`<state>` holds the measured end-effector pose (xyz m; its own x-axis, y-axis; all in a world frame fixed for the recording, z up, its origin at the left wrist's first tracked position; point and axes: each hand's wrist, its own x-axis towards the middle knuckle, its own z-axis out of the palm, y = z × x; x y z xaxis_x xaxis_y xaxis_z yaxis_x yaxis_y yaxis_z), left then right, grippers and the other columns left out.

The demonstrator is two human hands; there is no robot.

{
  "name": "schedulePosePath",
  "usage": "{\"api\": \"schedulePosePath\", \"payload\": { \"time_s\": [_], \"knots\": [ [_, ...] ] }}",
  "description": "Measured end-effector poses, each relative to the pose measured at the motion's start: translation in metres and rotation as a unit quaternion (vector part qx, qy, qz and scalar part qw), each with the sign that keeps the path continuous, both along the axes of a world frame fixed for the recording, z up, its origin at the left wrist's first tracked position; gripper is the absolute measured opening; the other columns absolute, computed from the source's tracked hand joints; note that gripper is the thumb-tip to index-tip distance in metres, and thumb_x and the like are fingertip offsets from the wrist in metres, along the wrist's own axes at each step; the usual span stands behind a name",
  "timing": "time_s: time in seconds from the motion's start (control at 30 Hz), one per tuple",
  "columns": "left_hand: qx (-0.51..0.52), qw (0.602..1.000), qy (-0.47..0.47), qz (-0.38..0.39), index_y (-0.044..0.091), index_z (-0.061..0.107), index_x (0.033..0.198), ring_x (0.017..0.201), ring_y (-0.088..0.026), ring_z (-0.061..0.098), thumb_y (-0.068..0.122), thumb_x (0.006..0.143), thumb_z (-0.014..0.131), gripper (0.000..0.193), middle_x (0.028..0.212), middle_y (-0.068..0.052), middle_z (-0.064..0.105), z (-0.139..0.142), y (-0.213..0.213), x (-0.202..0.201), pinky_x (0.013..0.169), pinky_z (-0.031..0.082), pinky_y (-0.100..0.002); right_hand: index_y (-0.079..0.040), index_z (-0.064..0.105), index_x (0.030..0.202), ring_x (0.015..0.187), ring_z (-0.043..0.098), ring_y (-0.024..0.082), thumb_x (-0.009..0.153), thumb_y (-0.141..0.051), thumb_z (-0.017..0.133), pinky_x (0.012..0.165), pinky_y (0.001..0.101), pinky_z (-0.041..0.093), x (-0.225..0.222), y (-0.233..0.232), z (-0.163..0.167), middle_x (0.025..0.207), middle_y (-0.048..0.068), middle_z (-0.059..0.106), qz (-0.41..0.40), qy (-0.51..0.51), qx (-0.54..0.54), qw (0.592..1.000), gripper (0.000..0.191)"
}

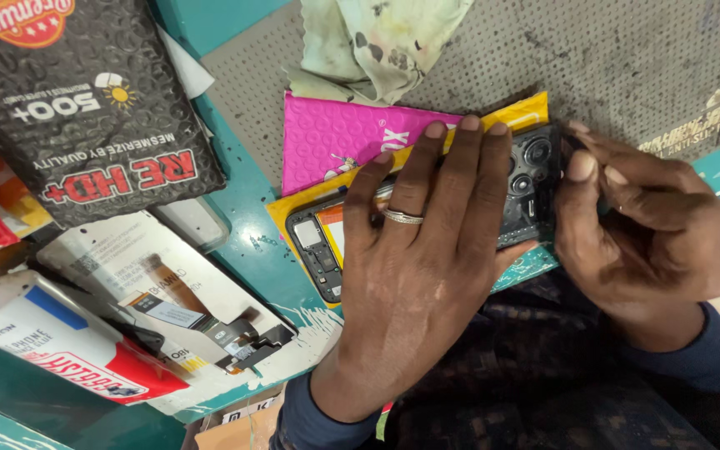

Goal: The person uses a metal pick and tweezers to remove a small black component from the rear camera area of a disassembled smartphone. They then use a toothbrush to clean the camera module and surrounding area, and finally reposition the component back into place.

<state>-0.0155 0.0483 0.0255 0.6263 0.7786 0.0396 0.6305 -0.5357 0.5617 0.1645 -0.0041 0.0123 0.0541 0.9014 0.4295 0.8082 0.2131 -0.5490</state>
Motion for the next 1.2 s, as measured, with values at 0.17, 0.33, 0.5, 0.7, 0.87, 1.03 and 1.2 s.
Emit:
{"api": "schedulePosePath", "payload": {
  "time_s": [0.17, 0.33, 0.5, 0.7, 0.87, 1.03, 1.2],
  "knots": [
    [-0.009, 1.000, -0.004, 0.000, 0.002, 0.055, 0.148, 0.145, -0.027, 0.049, 0.052, 0.086, 0.084, 0.086, 0.155, -0.011, 0.051, -0.004, -0.005, -0.002, 0.121, 0.037, -0.051, 0.008, 0.043, 0.085, 0.098, 0.077, 0.039, 0.097, 0.018, 0.075, 0.085, 0.0416, 0.067, 0.009, -0.012, -0.005, 0.090, 0.034, 0.068, 0.000, -0.025, -0.022, 0.999, 0.036],
    [-0.013, 1.000, -0.004, 0.002, 0.003, 0.055, 0.151, 0.145, -0.027, 0.049, 0.053, 0.085, 0.084, 0.087, 0.155, -0.011, 0.051, -0.005, -0.006, -0.001, 0.122, 0.036, -0.051, 0.013, 0.052, 0.092, 0.085, 0.074, 0.033, 0.099, 0.019, 0.072, 0.077, 0.0371, 0.062, 0.010, -0.021, -0.007, 0.093, 0.033, 0.069, -0.069, -0.016, -0.086, 0.994, 0.022],
    [-0.013, 1.000, 0.008, 0.002, 0.004, 0.057, 0.153, 0.144, -0.026, 0.049, 0.053, 0.086, 0.083, 0.087, 0.154, -0.010, 0.052, -0.004, -0.007, -0.001, 0.121, 0.036, -0.051, 0.010, 0.055, 0.100, 0.096, 0.076, 0.025, 0.107, 0.009, 0.068, 0.081, 0.0291, 0.063, 0.017, -0.026, -0.012, 0.102, 0.024, 0.071, -0.085, 0.078, -0.073, 0.991, 0.016],
    [-0.009, 1.000, 0.001, 0.003, 0.003, 0.058, 0.150, 0.142, -0.026, 0.050, 0.052, 0.089, 0.081, 0.082, 0.152, -0.010, 0.052, 0.000, 0.000, -0.001, 0.119, 0.036, -0.051, 0.009, 0.061, 0.107, 0.102, 0.077, 0.027, 0.113, 0.005, 0.066, 0.089, 0.0297, 0.063, 0.035, -0.057, -0.031, 0.114, 0.025, 0.074, -0.093, 0.114, -0.145, 0.978, 0.009],
    [-0.002, 1.000, 0.004, -0.002, 0.004, 0.057, 0.149, 0.138, -0.027, 0.052, 0.054, 0.089, 0.083, 0.082, 0.148, -0.011, 0.055, 0.004, 0.007, -0.001, 0.116, 0.039, -0.051, 0.007, 0.060, 0.116, 0.105, 0.071, 0.025, 0.125, -0.003, 0.057, 0.106, 0.0357, 0.062, 0.061, -0.076, -0.047, 0.115, 0.021, 0.070, -0.171, 0.255, -0.120, 0.944, 0.014],
    [-0.033, 0.999, -0.002, -0.011, -0.001, 0.043, 0.151, 0.138, -0.035, 0.049, 0.046, 0.063, 0.091, 0.110, 0.149, -0.017, 0.052, 0.017, 0.018, -0.009, 0.115, 0.036, -0.057, 0.011, 0.059, 0.123, 0.110, 0.072, 0.028, 0.128, -0.006, 0.058, 0.103, 0.0380, 0.062, 0.074, -0.067, -0.066, 0.118, 0.022, 0.070, -0.186, 0.360, -0.077, 0.911, 0.017],
    [-0.008, 0.996, 0.047, -0.074, -0.001, 0.041, 0.156, 0.143, -0.037, 0.047, 0.026, 0.070, 0.093, 0.104, 0.151, -0.017, 0.047, 0.022, 0.037, -0.017, 0.121, 0.037, -0.056, 0.009, 0.056, 0.118, 0.103, 0.076, 0.029, 0.126, -0.005, 0.064, 0.096, 0.0382, 0.068, 0.070, -0.044, -0.071, 0.112, 0.022, 0.073, -0.146, 0.373, -0.040, 0.915, 0.018]
  ]
}}
